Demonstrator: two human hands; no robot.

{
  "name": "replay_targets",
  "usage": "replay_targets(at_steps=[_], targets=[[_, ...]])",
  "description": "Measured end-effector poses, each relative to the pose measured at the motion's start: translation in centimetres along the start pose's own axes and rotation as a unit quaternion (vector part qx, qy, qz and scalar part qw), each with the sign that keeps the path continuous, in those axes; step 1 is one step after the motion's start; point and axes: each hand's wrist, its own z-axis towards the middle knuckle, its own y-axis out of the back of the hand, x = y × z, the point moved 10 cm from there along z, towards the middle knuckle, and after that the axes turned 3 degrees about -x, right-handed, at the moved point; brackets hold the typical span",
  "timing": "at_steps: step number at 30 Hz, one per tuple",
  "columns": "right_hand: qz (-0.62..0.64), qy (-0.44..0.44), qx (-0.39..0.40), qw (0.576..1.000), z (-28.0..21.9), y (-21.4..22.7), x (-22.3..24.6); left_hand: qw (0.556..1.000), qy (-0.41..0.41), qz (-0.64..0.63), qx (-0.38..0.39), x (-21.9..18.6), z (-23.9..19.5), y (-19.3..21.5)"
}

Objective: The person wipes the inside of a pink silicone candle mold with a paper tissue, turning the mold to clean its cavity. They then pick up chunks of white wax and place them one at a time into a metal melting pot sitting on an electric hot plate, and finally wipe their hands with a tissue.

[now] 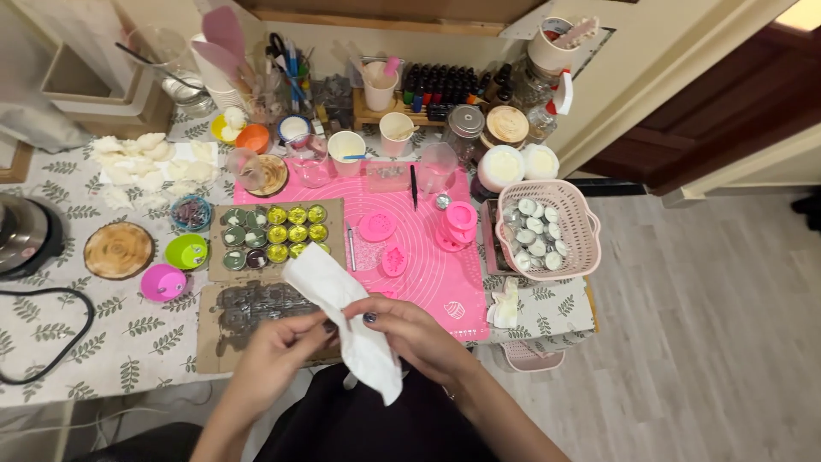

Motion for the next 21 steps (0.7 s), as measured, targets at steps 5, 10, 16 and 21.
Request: replay_targets(at_steps=[5, 10, 16, 21], targets=[[0.014, 0.001, -0.020, 1.000, 0.6, 1.6, -1.2, 0.989, -0.008, 0.133, -0.055, 0.2, -0.4, -0.2], [0.010, 0.001, -0.030, 0.999, 1.3, 0.2, -0.6, 0.997, -0.032, 0.039, -0.059, 0.4, -0.4, 0.4], [-0.044, -0.018, -0.058, 0.997, 2.7, -0.7, -2.0, 0.992, -0.021, -0.001, -0.125, 0.8, -0.8, 3.4], [-0.111, -0.001, -0.094, 0.989, 3.6, -2.0, -2.1, 0.984, -0.014, -0.114, -0.135, 1.1, -0.8, 5.2]])
